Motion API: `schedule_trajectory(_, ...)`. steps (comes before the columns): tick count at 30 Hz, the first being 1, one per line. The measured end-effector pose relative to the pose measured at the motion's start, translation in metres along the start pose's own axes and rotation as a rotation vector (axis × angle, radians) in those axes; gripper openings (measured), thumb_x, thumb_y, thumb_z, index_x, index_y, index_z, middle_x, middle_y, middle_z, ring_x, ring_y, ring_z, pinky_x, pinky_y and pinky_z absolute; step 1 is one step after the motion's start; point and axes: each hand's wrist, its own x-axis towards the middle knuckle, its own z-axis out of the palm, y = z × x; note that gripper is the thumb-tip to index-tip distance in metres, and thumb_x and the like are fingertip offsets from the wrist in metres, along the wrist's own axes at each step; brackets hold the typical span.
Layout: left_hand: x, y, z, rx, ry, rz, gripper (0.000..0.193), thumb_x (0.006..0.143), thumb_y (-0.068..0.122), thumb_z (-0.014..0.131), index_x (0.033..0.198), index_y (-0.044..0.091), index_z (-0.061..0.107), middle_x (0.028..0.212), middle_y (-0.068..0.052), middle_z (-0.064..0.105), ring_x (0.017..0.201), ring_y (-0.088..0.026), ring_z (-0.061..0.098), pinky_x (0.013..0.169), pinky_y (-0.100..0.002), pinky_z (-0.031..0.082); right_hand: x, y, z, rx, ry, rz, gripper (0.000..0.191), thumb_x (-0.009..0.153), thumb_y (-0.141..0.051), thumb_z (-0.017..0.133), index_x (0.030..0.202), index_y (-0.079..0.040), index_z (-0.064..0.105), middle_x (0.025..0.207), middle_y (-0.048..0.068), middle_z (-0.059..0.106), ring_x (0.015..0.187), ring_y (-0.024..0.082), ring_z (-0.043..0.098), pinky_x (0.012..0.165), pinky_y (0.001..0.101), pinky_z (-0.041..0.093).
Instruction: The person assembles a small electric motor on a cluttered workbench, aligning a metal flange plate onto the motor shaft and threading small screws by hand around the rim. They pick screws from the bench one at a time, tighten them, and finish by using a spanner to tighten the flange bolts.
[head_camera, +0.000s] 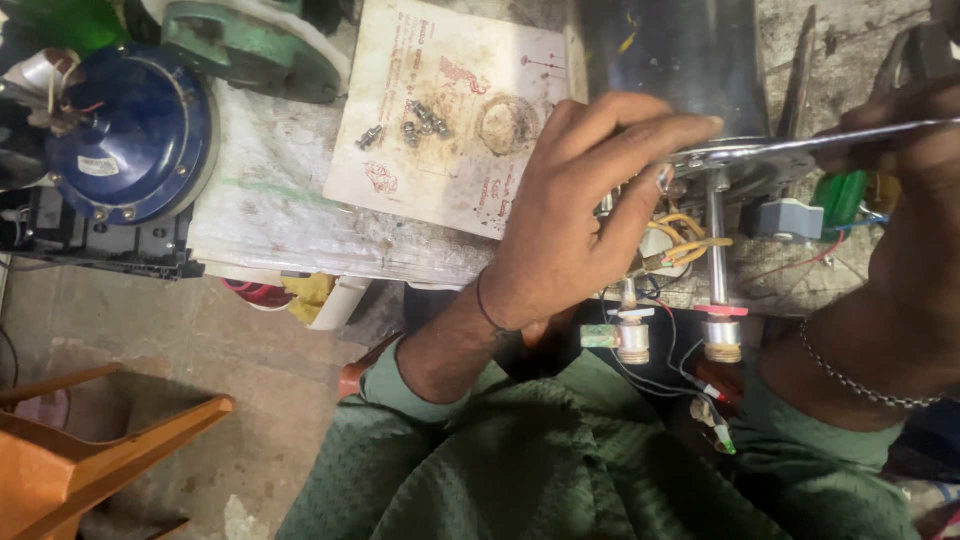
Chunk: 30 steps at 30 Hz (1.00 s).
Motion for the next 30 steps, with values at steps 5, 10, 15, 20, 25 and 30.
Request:
schedule_trajectory(5, 0.001, -0.002, -0.005, 0.017, -0.049, 0.0, 0.039, 0.102, -0.003, 0.063, 0.135, 0.018, 0.063, 0.122, 0.001, 0.059, 0.1, -0.017, 0.052, 0.088, -0.029, 0.045, 0.012, -0.006, -0.019, -0.043, -0.131, 0.038, 0.03, 0.118, -0.027, 0.06, 0.11, 0.001, 0.063, 0.093, 0.017, 0.07, 0.086, 0.021, 0.072, 0.084, 0.0324, 0.059)
schedule_trajectory(10, 0.001, -0.001, -0.006, 0.02, -0.056, 0.01, 0.04, 0.103, -0.003, 0.063, 0.136, 0.019, 0.063, 0.122, 0.002, 0.058, 0.101, -0.016, 0.053, 0.091, -0.028, 0.046, 0.012, -0.021, -0.025, -0.205, -0.189, 0.179, 0.018, 0.105, -0.019, 0.064, 0.108, -0.001, 0.065, 0.095, 0.016, 0.07, 0.091, 0.021, 0.072, 0.086, 0.0349, 0.06)
schedule_trajectory(15, 0.002, -0.003, -0.006, 0.033, -0.066, 0.011, 0.04, 0.102, -0.003, 0.063, 0.135, 0.019, 0.063, 0.122, 0.002, 0.059, 0.099, -0.016, 0.053, 0.094, -0.028, 0.047, 0.012, -0.029, -0.011, -0.16, -0.23, 0.13, 0.015, 0.103, -0.013, 0.073, 0.106, -0.002, 0.063, 0.092, 0.013, 0.072, 0.087, 0.017, 0.073, 0.083, 0.0311, 0.06)
schedule_trajectory(20, 0.001, -0.006, -0.007, 0.027, -0.074, 0.008, 0.039, 0.104, -0.003, 0.063, 0.136, 0.019, 0.063, 0.122, 0.003, 0.059, 0.099, -0.015, 0.053, 0.092, -0.027, 0.047, 0.012, -0.039, -0.005, -0.164, -0.202, 0.122, 0.015, 0.103, -0.012, 0.072, 0.111, -0.002, 0.064, 0.099, 0.012, 0.072, 0.091, 0.017, 0.071, 0.083, 0.0304, 0.059)
schedule_trajectory(25, 0.0, -0.009, -0.007, 0.032, -0.077, 0.006, 0.037, 0.108, -0.004, 0.062, 0.136, 0.02, 0.064, 0.123, 0.004, 0.06, 0.1, -0.014, 0.053, 0.088, -0.027, 0.046, 0.012, -0.045, 0.003, -0.166, -0.146, 0.136, 0.019, 0.1, -0.01, 0.073, 0.114, -0.001, 0.062, 0.104, 0.013, 0.07, 0.096, 0.019, 0.07, 0.085, 0.0318, 0.059)
schedule_trajectory(30, 0.0, -0.006, -0.01, 0.031, -0.076, -0.019, 0.042, 0.103, -0.009, 0.059, 0.133, 0.02, 0.067, 0.121, 0.003, 0.061, 0.099, -0.016, 0.054, 0.088, -0.028, 0.047, 0.005, -0.043, 0.002, -0.127, -0.085, 0.125, 0.019, 0.106, -0.014, 0.072, 0.112, 0.0, 0.061, 0.101, 0.011, 0.069, 0.093, 0.017, 0.07, 0.085, 0.0286, 0.058)
